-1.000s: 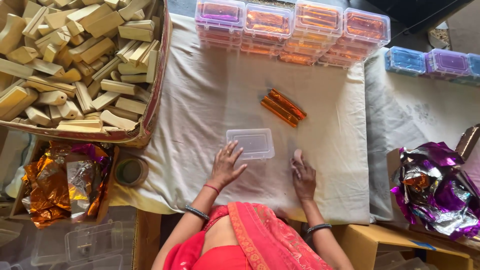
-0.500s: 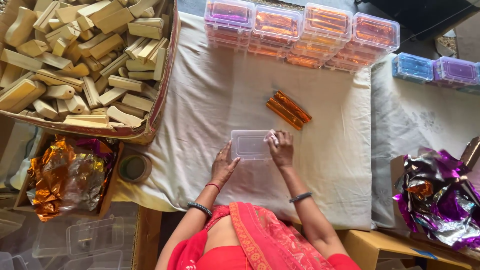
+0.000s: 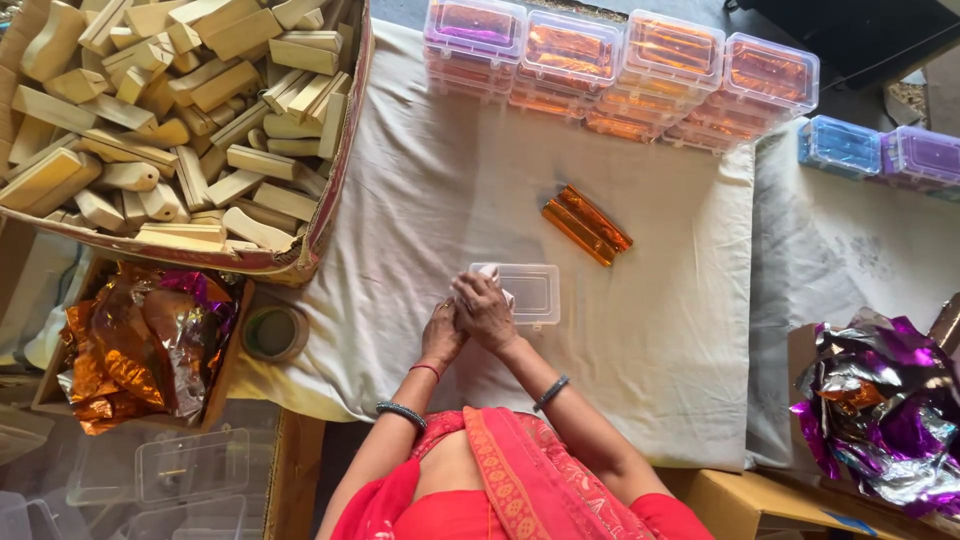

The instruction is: The person wipes a small wooden block with a cloth, then wraps it in a sheet of shiny orange foil. They fold the foil tightly around the block and place the wrapped item into a clear plastic container. The person repeats this process with a second wooden block, placing it into the same container.

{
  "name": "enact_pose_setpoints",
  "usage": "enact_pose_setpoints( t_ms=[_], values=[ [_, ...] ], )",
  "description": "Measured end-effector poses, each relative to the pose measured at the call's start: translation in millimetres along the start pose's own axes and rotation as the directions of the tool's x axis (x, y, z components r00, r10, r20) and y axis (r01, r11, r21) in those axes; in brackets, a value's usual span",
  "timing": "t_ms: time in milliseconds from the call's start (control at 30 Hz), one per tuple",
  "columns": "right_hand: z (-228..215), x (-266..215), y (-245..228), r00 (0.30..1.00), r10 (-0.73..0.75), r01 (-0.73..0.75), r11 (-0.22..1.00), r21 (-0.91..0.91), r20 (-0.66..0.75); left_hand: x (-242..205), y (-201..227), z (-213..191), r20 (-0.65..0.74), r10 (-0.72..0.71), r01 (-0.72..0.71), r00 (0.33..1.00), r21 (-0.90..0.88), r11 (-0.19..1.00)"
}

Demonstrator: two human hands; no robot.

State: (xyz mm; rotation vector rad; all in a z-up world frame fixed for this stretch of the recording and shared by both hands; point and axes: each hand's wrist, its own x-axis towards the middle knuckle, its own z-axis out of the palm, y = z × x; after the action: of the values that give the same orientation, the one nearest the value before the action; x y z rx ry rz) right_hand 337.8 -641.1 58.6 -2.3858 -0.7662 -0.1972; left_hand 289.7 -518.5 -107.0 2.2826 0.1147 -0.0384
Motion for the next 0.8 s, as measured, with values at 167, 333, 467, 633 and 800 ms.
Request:
enact_pose_setpoints(
  t_ms=[167,333,467,633,800],
  values=[
    [-44.7,-42.3,20.5,0.989,-0.141,0.138,0.989,0.053,0.047,-2.5,52.5,-46.0,0.0,-0.011,0.011,1.0,-0.03,0.999],
    [-72.5,-55.6,70.6,0.999,-0.023,0.018,0.99,-0.14,-0.037,1.6,69.9,-62.1,0.091,-0.031,0.029,0.995,0.013,0.999],
    [-51.5,-17.2,81.4,0.979,0.123,-0.15,0.975,-0.164,-0.161,4.5,67.3,-61.9,0.091,-0.027,0.024,0.995,0.04,0.999],
    [15.5,7.0,73.8,0.977,0.102,-0.148,0.956,-0.252,-0.185,3.1,72.0,-65.7,0.083,-0.059,0.063,0.995,-0.048,0.997],
    [-2.1,-2.7,11.0,0.999,-0.053,0.052,0.994,-0.095,-0.002,5.3,66.6,-57.8,0.103,-0.181,0.19,0.978,-0.086,0.978]
  ],
)
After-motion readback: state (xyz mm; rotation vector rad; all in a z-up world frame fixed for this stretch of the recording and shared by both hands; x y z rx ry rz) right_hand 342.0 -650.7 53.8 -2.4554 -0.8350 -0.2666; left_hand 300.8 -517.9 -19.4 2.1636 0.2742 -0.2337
